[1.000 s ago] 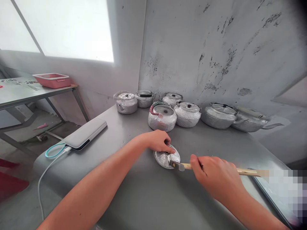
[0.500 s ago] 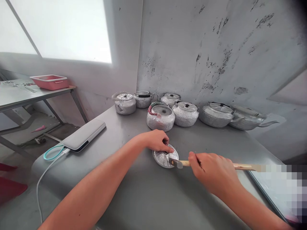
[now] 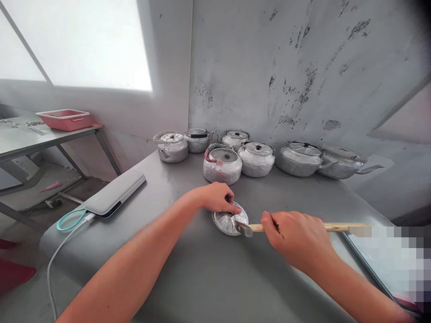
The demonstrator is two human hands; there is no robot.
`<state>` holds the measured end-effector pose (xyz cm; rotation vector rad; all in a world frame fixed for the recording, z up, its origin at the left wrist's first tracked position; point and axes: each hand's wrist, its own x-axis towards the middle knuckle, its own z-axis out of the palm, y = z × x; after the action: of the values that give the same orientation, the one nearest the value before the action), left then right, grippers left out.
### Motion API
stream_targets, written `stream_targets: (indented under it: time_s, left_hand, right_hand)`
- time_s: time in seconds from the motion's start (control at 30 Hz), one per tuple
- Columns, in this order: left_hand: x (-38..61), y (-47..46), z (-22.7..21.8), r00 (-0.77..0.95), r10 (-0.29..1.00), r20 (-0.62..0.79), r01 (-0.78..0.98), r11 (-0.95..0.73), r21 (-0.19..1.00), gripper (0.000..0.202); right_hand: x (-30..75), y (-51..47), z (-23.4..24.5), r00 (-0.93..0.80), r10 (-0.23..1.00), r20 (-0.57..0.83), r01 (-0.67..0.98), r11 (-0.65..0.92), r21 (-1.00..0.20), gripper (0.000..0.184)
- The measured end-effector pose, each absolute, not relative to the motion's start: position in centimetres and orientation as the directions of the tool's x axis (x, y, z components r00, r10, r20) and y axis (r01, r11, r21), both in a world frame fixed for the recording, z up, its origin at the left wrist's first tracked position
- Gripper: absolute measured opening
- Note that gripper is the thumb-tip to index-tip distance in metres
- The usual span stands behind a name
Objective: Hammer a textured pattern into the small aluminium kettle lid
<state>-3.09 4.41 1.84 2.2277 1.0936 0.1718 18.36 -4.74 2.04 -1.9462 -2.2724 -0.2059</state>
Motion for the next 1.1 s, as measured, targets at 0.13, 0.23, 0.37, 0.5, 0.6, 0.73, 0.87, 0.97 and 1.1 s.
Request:
stream_targets:
  time_s: [0.13,0.23,0.37,0.5,0.6,0.73,0.87,0.97,1.1]
  left_hand:
    - [-3.1,4.4,1.8,0.65,0.745,-0.153,0.659,-0.451,0.602,0.042]
    - [-3.1,4.5,1.8,0.646,0.748,-0.151,0.659,-0.446,0.606,0.043]
    - [-3.1,4.5,1.8,0.653,0.742,-0.155,0.654,-0.448,0.61,0.045]
    - [-3.1,4.5,1.7,0.649,0.744,-0.157,0.65,-0.435,0.623,0.046]
    - [-3.1,4.5,1.7,0.637,0.754,-0.161,0.654,-0.418,0.63,0.047]
    - [-3.1,4.5,1.6,0.623,0.767,-0.154,0.651,-0.4,0.645,0.048]
    - [-3.0,4.4,1.5,0.617,0.772,-0.152,0.643,-0.383,0.663,0.048]
    - [-3.0,4.4,1.5,0.614,0.774,-0.155,0.643,-0.377,0.667,0.047]
    - [-3.0,4.4,1.6,0.615,0.772,-0.16,0.636,-0.365,0.68,0.047]
  right_hand:
    - [18.2,-4.6,2.3,-0.131,0.983,0.132,0.991,0.132,0.0,0.05]
    - [18.2,-4.4,2.5,-0.103,0.989,0.111,0.995,0.104,-0.007,0.051]
    - [18.2,-3.9,3.0,-0.118,0.99,0.083,0.992,0.122,-0.037,0.049]
    - [18.2,-3.2,3.7,-0.136,0.99,0.049,0.99,0.137,-0.028,0.05]
    - [18.4,-2.8,3.7,-0.145,0.989,0.038,0.989,0.145,-0.003,0.049]
    - [18.6,-2.7,2.6,-0.161,0.986,0.029,0.987,0.16,0.03,0.041]
    - [18.6,-2.7,2.0,-0.173,0.983,0.055,0.985,0.171,0.038,0.049]
    - [18.7,-2.5,2.1,-0.168,0.983,0.074,0.986,0.166,0.036,0.055]
    - [19.0,-2.4,2.1,-0.155,0.986,0.061,0.988,0.153,0.038,0.042]
